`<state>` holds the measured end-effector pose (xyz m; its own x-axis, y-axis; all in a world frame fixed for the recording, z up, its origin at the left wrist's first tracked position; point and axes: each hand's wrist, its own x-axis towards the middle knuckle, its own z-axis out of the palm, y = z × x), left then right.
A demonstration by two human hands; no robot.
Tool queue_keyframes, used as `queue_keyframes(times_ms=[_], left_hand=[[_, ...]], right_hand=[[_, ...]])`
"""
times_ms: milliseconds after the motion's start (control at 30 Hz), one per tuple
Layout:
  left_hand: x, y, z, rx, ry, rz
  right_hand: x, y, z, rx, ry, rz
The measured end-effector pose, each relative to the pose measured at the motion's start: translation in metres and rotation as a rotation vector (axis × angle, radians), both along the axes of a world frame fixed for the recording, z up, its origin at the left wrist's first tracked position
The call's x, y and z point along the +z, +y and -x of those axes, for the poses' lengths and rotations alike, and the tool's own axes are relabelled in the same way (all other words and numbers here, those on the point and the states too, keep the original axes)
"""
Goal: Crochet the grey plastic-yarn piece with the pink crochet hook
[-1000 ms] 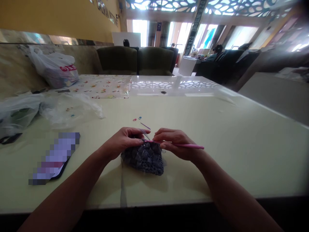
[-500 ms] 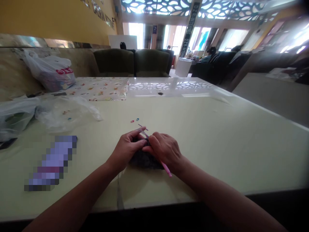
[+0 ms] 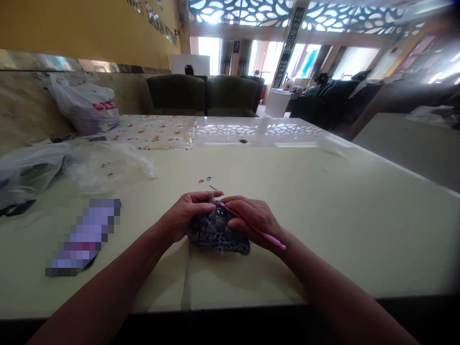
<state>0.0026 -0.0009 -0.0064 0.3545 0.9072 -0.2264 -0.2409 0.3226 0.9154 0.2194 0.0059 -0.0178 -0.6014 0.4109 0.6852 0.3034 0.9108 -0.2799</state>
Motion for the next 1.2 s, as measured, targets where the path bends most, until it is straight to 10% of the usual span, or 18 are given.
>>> queue_keyframes(times_ms=[233, 400, 667, 900, 1100, 1200], left_hand=[[0.003, 0.003, 0.009, 0.039, 0.297, -0.246], [0.005, 0.005, 0.011, -0.057, 0.204, -0.103], [0.003, 0.006, 0.012, -0.125, 0.115, -0.003], [0.000, 0.004, 0.008, -0.033, 0.266, -0.251], [-0.004, 0.001, 0.003, -0.099, 0.215, -0.226], [0.006, 0.005, 0.012, -0.164, 0.455, -0.475]], right_hand=[[0.008, 0.003, -0.009, 0.034, -0.109, 0.211], [0.016, 0.003, -0.014, 0.113, -0.141, 0.332], [0.020, -0.002, -0.009, 0.078, -0.262, 0.118], [0.008, 0.001, -0.006, 0.182, 0.125, 0.599], [-0.001, -0.006, 0.006, 0.050, 0.257, 0.639], [0.003, -0.005, 0.002, 0.052, 0.338, 0.648]])
